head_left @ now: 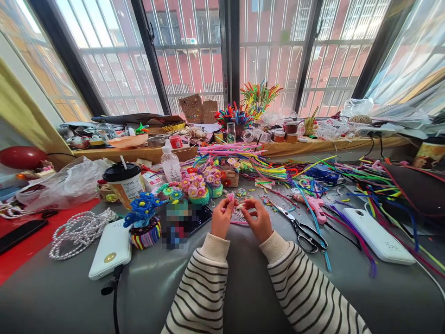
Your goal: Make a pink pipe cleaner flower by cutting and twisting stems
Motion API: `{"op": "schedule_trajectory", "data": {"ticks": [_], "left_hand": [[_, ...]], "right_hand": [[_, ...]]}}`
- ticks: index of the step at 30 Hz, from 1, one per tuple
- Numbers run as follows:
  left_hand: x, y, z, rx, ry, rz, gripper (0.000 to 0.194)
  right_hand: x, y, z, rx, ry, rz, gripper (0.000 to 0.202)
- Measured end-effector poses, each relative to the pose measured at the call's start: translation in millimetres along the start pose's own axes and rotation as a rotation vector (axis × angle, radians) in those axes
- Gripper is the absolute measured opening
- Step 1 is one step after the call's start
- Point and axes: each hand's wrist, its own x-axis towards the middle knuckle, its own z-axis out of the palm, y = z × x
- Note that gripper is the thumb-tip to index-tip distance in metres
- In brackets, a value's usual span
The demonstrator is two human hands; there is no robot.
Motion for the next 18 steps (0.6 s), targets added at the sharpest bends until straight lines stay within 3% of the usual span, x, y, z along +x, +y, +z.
{"op": "schedule_trajectory", "data": {"ticks": [5, 8, 13, 18], "left_hand": [[3, -3, 11.4, -0.376, 0.026, 0.000, 0.019], [3, -8, 13.4, -0.535, 0.034, -0.026, 0.017], [6, -17, 3.9, -0.574, 0.041, -0.063, 0.019], [4, -20, -10.5, -0.229, 0.024, -0.030, 0.025]], "right_hand": [[0, 8, 6, 0.155, -0.285, 0.175, 0.020], [1, 11, 8, 0.343, -0.327, 0.307, 0.020], [4, 13, 4, 0.441, -0.186, 0.368, 0.020], [5, 13, -2, 0.291, -0.006, 0.239, 0.016]]}}
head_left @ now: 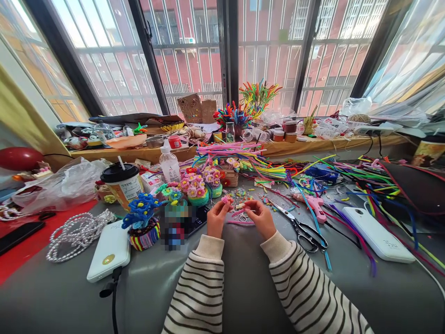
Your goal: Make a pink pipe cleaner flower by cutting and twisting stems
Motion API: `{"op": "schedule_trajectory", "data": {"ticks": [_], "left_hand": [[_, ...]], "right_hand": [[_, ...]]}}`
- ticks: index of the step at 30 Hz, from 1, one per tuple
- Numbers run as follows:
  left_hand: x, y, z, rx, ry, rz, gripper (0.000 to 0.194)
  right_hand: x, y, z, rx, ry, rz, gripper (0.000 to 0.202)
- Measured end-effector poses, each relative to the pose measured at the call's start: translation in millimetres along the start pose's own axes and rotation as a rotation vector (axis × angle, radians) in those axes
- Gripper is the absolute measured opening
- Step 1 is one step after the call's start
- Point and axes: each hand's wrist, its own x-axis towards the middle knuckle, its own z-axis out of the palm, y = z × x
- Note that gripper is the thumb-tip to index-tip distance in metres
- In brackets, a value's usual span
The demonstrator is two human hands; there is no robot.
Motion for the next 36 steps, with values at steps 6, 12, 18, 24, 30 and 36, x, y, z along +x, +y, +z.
{"op": "schedule_trajectory", "data": {"ticks": [6, 12, 18, 24, 30, 36], "left_hand": [[-7, -3, 0.8, 0.581, -0.164, 0.241, 0.023], [-12, -3, 5.9, 0.893, -0.081, 0.373, 0.020], [-13, 0, 6.2, 0.935, -0.013, 0.365, 0.020], [-13, -1, 7.7, 0.892, -0.077, 0.369, 0.019], [-15, 1, 11.5, 0.919, -0.062, 0.434, 0.017], [-18, 6, 17.7, 1.106, -0.023, 0.487, 0.017]], "right_hand": [[-5, -7, 3, -0.165, -0.051, -0.227, 0.008], [-3, -3, 3, -0.204, -0.007, -0.240, 0.015], [-4, -5, 1, -0.280, -0.061, -0.243, 0.018], [-4, -6, 1, -0.344, -0.011, -0.271, 0.016], [-5, -8, -1, -0.447, 0.074, -0.329, 0.016], [-8, -8, -1, -0.495, 0.079, -0.361, 0.017]]}}
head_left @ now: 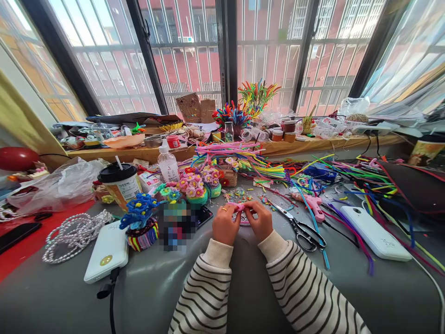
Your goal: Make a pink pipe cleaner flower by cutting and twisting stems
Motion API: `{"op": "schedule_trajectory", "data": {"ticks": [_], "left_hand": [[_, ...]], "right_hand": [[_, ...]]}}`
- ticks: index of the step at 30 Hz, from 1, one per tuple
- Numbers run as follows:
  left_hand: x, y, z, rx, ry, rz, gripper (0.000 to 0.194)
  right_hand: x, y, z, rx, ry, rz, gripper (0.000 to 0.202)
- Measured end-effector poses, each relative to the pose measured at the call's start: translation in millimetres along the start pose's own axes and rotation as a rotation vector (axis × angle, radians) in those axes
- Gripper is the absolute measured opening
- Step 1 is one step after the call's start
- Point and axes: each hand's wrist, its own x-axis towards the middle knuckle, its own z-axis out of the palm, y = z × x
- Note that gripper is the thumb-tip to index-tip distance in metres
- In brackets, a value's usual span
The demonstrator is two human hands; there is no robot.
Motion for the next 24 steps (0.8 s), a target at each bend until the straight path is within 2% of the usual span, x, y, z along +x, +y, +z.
{"op": "schedule_trajectory", "data": {"ticks": [5, 14, 21, 24], "left_hand": [[1, 0, 0.3, -0.037, -0.049, -0.046, 0.019], [7, 2, -6.5, -0.469, -0.249, -0.172, 0.022], [10, -4, -12.9, -0.598, -0.306, -0.188, 0.024], [11, -6, -13.1, -0.687, -0.388, -0.220, 0.026]], "right_hand": [[0, 1, 0, 0.018, -0.002, 0.001, 0.016], [3, -5, -2, 0.148, 0.010, 0.070, 0.018], [3, -6, -2, 0.199, 0.000, 0.078, 0.016], [3, -6, -2, 0.199, -0.008, 0.061, 0.015]]}}
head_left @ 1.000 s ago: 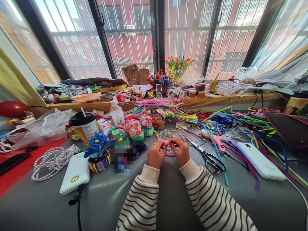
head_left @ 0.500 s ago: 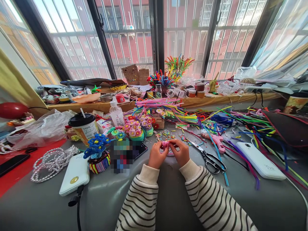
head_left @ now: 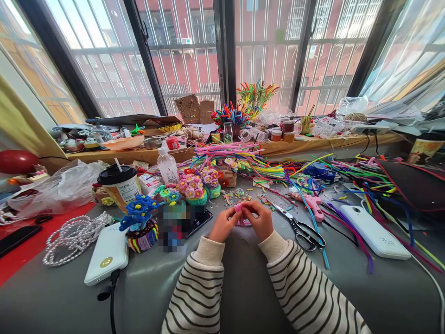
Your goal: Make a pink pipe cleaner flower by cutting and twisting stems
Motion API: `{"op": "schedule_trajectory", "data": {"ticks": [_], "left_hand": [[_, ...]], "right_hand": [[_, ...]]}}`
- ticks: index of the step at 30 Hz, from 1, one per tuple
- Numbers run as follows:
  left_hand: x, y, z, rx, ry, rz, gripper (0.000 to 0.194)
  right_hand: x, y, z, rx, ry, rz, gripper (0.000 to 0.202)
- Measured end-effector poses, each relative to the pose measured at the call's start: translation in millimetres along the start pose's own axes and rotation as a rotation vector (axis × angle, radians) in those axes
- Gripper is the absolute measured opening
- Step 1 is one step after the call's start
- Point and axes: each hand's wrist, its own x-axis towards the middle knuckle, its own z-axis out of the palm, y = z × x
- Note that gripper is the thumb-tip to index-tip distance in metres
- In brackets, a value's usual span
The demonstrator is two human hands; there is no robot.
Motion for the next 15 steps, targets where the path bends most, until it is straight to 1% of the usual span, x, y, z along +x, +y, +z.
{"op": "schedule_trajectory", "data": {"ticks": [4, 7, 9, 12, 15], "left_hand": [[0.8, -0.8, -1.0, -0.128, -0.097, -0.095, 0.028], [1.1, -2.0, -3.1, -0.242, -0.140, -0.185, 0.028], [1.3, -2.6, -4.6, -0.348, -0.170, -0.254, 0.028], [1.4, -2.3, -5.4, -0.482, -0.212, -0.325, 0.029], [0.7, -0.4, -3.9, -0.513, -0.226, -0.345, 0.029]], "right_hand": [[0.2, 2.0, 0.5, 0.026, -0.014, -0.006, 0.021], [0.9, 3.5, 0.3, -0.013, -0.057, -0.027, 0.027], [1.4, 4.1, 0.2, -0.049, -0.082, -0.050, 0.025], [1.8, 4.6, 0.5, -0.053, -0.082, -0.060, 0.022], [1.6, 4.1, 1.3, -0.028, -0.060, -0.050, 0.020]]}}
